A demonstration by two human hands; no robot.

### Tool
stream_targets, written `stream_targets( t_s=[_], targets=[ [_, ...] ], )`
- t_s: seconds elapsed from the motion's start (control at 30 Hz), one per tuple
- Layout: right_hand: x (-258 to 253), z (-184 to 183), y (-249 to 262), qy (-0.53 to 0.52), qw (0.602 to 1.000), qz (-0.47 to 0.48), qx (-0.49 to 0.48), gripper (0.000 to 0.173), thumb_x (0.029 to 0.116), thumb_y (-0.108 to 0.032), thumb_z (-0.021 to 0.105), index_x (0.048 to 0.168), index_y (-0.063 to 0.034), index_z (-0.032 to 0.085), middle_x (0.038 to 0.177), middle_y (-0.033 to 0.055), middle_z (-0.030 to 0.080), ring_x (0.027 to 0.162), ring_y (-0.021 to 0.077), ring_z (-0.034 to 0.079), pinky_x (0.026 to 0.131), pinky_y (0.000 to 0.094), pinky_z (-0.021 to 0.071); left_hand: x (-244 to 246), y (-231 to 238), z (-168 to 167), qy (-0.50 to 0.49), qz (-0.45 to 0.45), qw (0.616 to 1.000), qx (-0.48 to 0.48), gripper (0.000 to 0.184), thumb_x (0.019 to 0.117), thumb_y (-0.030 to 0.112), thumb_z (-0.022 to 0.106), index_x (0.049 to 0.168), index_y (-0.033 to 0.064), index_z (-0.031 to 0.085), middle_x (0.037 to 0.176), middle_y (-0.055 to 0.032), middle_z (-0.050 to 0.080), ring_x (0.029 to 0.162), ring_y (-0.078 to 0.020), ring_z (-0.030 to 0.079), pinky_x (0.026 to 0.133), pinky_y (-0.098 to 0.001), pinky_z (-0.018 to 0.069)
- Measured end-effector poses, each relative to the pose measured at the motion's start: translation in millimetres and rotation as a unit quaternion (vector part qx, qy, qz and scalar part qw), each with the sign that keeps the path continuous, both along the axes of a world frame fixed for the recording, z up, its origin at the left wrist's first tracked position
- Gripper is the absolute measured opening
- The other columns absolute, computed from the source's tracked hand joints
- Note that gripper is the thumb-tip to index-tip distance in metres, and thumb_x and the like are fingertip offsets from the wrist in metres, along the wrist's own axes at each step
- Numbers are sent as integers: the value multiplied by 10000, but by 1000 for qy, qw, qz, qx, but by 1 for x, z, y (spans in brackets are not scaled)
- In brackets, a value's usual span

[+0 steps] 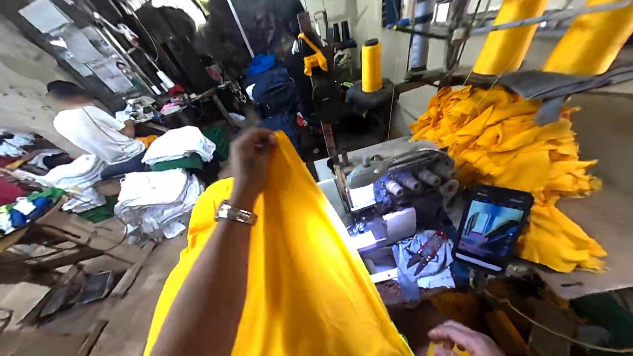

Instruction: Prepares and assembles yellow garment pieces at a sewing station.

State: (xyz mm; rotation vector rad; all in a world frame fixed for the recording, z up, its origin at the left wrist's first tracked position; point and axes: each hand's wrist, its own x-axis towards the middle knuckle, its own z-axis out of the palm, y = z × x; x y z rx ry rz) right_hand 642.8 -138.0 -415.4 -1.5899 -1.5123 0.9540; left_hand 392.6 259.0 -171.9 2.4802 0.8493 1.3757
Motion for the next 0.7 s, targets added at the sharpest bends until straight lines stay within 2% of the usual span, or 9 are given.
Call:
stream_targets(
  t_s=[0.07, 0.13, 0.2, 0.27, 0.3, 0.37, 0.47, 0.57, 0.7],
  targets=[
    [-3, 4, 18, -26, 997, -59, 39, 387, 986, -289, 689, 1226, 14, 704, 1200, 204, 694, 1019, 305, 703, 925, 470, 583, 21, 6, -23, 15, -18, 999, -39, 196, 1028, 139, 594, 1068, -32, 681, 965, -118, 704, 848, -129, 680, 800, -340, 588],
    [-22, 14, 47, -58, 988, -86, 112, 454, 960, -330, 724, 1261, 9, 692, 1219, 203, 696, 1053, 312, 702, 945, 484, 578, 24, 8, -31, 12, -25, 997, -68, 164, 1024, 140, 611, 1059, -2, 686, 929, -77, 707, 811, -93, 675, 766, -302, 587],
    [-47, 22, 84, -100, 978, -96, 155, 593, 917, -416, 753, 1311, 17, 664, 1228, 187, 708, 1087, 332, 701, 958, 531, 559, 20, 2, -25, 19, -25, 997, -69, 117, 1010, 121, 629, 1044, 26, 690, 889, -30, 706, 753, -40, 657, 709, -234, 570],
    [-70, 25, 116, -138, 972, -91, 164, 708, 869, -522, 758, 1314, 21, 663, 1187, 160, 734, 1061, 334, 715, 919, 567, 557, 14, -8, -12, 35, -26, 997, -57, 96, 994, 96, 642, 1047, 40, 699, 888, -6, 713, 742, -11, 656, 694, -198, 562],
    [-79, 26, 128, -149, 971, -91, 161, 686, 852, -540, 763, 1257, 9, 696, 1140, 142, 752, 1037, 321, 726, 895, 566, 561, 12, -15, -5, 46, -28, 998, -43, 96, 983, 77, 647, 1047, 37, 707, 901, -5, 716, 761, -4, 659, 709, -188, 564],
    [-89, 24, 143, -139, 971, -104, 163, 533, 846, -513, 774, 1070, -30, 758, 1001, 115, 774, 939, 296, 745, 841, 559, 566, 9, -24, 6, 60, -36, 998, -10, 90, 960, 54, 659, 1017, 30, 725, 918, -7, 705, 808, -3, 659, 749, -180, 564],
    [-87, 14, 148, -42, 973, -123, 188, 389, 869, -391, 794, 906, -6, 748, 885, 141, 747, 862, 310, 725, 826, 551, 556, 7, -30, 13, 45, -65, 997, 0, 42, 956, 42, 665, 959, 28, 704, 892, -2, 688, 783, -18, 654, 723, -177, 564],
    [-78, -3, 144, 61, 960, -120, 246, 288, 922, -272, 763, 882, 10, 722, 901, 136, 724, 868, 251, 701, 834, 453, 566, 9, -32, 14, 31, -95, 995, -4, 68, 966, 34, 630, 951, 23, 696, 931, -10, 681, 840, -40, 657, 770, -196, 568],
    [-70, -9, 138, 124, 947, -97, 279, 247, 983, -191, 688, 871, 27, 725, 942, 119, 741, 897, 123, 703, 837, 272, 577, 21, -35, 15, 49, -84, 995, 23, 98, 986, 22, 611, 979, 14, 708, 974, -18, 689, 880, -27, 659, 804, -182, 562]
  ],
)
